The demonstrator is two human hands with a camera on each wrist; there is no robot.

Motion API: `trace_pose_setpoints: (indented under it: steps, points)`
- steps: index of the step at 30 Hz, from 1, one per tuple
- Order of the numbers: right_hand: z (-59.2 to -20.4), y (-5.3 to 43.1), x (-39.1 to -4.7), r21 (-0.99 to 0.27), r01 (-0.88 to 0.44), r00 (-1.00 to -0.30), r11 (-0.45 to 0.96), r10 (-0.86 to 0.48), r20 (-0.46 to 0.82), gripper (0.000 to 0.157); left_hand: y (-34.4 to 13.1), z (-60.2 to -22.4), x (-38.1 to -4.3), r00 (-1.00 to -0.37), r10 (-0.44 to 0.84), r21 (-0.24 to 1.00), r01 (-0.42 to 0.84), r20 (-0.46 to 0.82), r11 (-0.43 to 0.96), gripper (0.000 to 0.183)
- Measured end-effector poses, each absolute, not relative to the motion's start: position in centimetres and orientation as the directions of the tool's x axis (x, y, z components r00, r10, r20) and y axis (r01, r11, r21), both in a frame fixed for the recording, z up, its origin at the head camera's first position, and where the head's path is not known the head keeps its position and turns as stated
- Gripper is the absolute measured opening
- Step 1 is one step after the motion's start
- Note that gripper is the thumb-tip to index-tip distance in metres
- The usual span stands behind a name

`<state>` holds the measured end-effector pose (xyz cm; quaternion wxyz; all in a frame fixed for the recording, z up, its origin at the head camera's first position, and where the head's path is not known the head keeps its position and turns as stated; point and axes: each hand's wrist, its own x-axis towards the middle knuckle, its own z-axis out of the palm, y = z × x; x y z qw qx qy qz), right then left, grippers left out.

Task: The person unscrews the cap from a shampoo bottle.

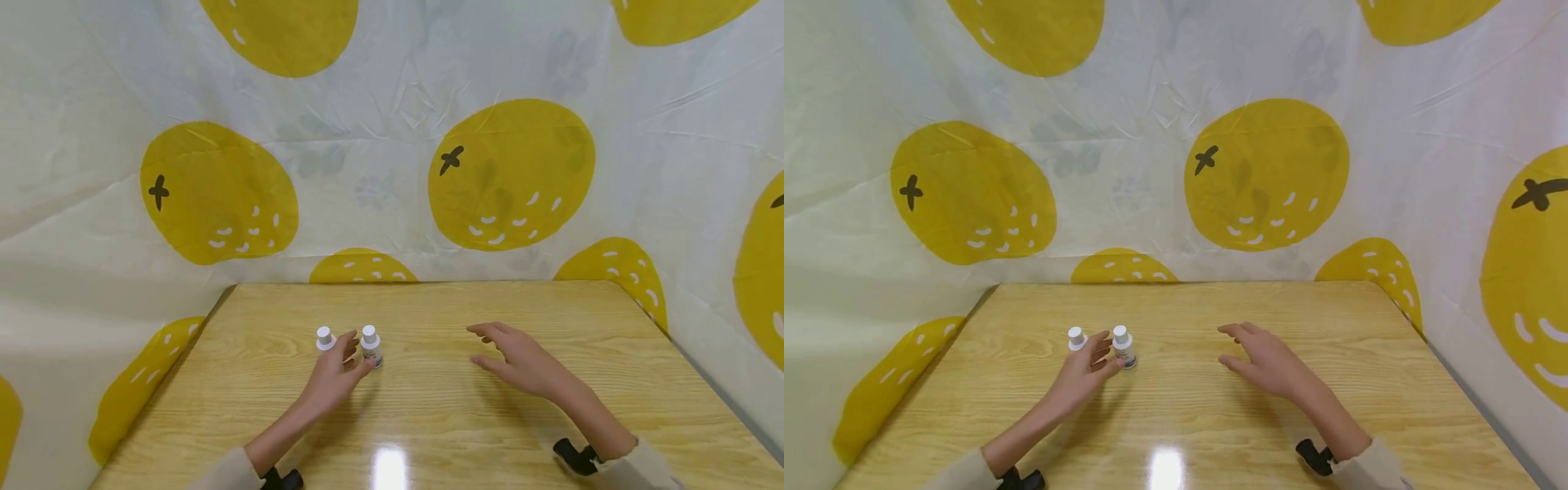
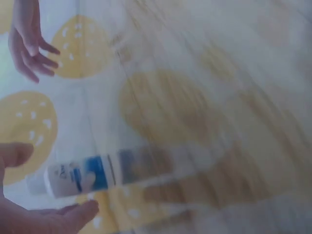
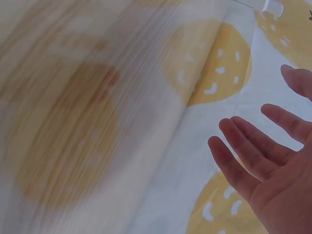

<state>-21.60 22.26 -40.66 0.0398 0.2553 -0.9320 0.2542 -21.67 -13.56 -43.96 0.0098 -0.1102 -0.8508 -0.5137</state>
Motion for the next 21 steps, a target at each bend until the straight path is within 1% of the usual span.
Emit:
trace_pose_setpoints:
  steps: [6,14,21]
  points:
    - [-41.0,20.9,-22.1,-0.502,-0.503,-0.861,0.703,-0.461,0.216,0.05,-12.6,-44.9,-22.6,-0.977,0.19,0.908,0.166,0.099,0.385,0.061]
    - [-41.4,19.6,-23.0,-0.581,-0.505,-0.85,0.638,-0.483,0.207,0.047,-11.8,-45.8,-23.9,-0.982,0.161,0.878,0.162,0.099,0.45,0.039]
    - [-41.8,18.5,-23.8,-0.621,-0.501,-0.848,0.602,-0.486,0.213,0.047,-10.8,-45.2,-24.1,-0.965,0.238,0.873,0.207,0.108,0.441,0.035]
